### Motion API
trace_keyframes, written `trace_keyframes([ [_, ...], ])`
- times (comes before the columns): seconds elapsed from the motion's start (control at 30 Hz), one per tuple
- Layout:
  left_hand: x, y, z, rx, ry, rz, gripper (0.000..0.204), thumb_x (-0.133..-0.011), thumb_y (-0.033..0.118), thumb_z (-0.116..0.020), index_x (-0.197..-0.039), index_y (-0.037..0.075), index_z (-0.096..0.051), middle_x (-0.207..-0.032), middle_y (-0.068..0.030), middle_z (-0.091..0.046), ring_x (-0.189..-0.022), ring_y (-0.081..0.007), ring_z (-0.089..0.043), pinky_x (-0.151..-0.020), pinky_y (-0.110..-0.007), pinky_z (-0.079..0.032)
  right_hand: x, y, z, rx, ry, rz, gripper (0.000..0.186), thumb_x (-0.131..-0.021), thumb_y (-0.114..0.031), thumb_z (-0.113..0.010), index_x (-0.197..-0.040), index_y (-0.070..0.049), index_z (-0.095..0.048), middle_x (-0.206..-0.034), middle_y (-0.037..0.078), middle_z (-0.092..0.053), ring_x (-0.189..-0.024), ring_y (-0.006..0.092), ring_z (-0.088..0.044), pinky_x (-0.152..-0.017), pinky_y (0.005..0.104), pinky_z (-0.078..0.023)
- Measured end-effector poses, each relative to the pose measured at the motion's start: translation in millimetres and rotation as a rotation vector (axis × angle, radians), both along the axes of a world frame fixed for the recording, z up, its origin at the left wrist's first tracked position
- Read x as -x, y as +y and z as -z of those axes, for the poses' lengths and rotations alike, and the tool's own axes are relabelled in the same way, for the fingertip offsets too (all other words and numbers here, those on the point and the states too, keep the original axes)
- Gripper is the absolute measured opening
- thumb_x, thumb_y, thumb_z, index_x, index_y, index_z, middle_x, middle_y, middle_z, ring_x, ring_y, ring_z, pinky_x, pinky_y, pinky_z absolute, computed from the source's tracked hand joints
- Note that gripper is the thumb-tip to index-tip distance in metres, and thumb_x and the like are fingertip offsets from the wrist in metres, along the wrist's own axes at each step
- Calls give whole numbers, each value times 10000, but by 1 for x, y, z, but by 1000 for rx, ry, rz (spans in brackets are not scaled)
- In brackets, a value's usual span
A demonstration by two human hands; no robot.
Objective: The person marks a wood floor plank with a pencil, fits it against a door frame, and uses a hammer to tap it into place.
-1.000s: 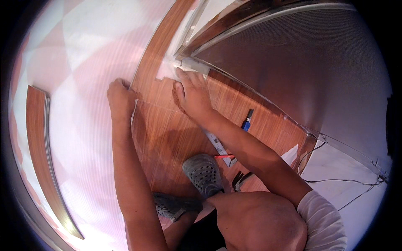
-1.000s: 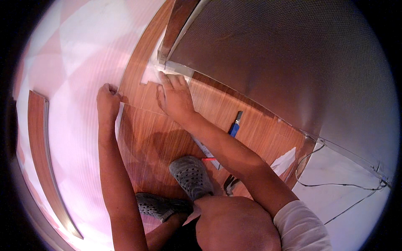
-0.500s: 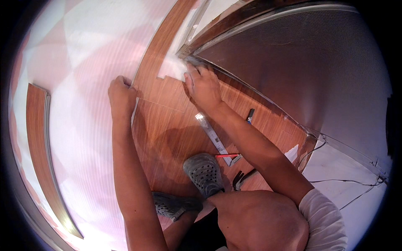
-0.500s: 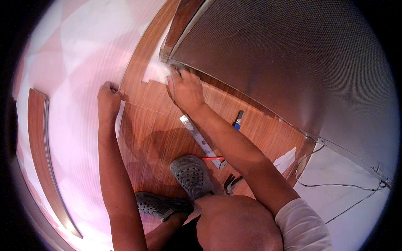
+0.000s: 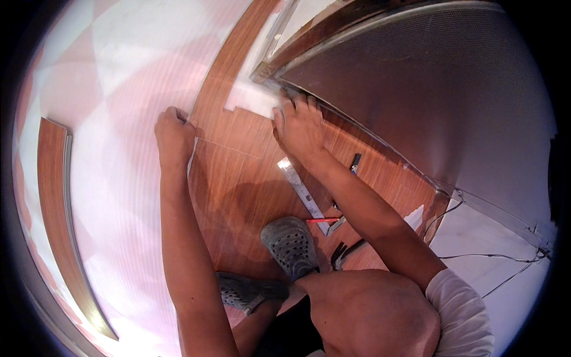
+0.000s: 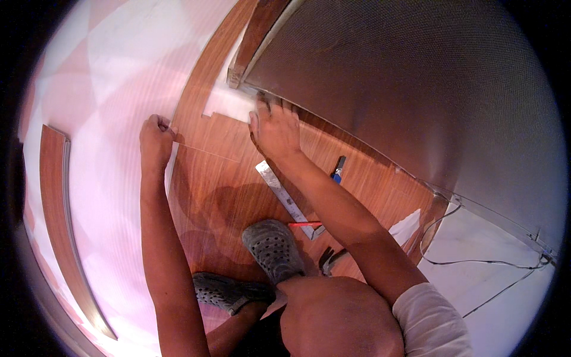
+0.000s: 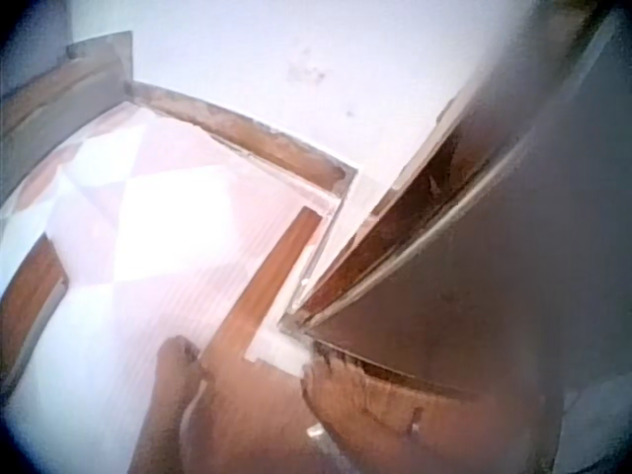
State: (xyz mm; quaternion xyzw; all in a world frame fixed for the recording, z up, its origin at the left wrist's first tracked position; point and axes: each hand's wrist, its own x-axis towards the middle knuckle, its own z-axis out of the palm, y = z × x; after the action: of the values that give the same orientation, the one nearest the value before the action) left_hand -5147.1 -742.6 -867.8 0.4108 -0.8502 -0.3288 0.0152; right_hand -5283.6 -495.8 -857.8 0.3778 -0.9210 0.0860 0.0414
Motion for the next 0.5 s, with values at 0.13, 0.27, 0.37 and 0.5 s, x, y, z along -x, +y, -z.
trace_keyframes([
  [0.13,-3,-1,4,15,33,5,175,-840,51,-736,-953,-46,-644,-957,-229,-674,-870,-381,-662,-787,-468,-516,1,3,9,8,86,20,482,-946,-321,-665,-1321,-17,-666,-1226,190,-633,-1161,399,-587,-997,526,-462],
  [0.27,-1,1,-2,-10,6,-3,173,-841,49,-732,-966,-42,-655,-977,-232,-684,-898,-389,-668,-795,-472,-518,-4,4,3,-25,-8,22,508,-944,-331,-666,-1332,-2,-656,-1273,195,-621,-1213,386,-564,-1033,535,-433],
  [0.37,-1,1,0,1,30,-13,177,-837,45,-735,-973,-39,-660,-978,-225,-687,-897,-385,-667,-798,-469,-519,2,3,5,0,32,8,511,-956,-339,-653,-1366,-34,-633,-1300,175,-602,-1232,402,-532,-1039,539,-429],
  [0.5,-2,1,5,-7,16,-7,180,-828,40,-743,-969,-36,-660,-962,-218,-682,-881,-378,-663,-797,-469,-518,0,3,4,-32,16,45,532,-958,-346,-653,-1382,-26,-624,-1311,176,-594,-1238,401,-526,-1035,541,-428],
])
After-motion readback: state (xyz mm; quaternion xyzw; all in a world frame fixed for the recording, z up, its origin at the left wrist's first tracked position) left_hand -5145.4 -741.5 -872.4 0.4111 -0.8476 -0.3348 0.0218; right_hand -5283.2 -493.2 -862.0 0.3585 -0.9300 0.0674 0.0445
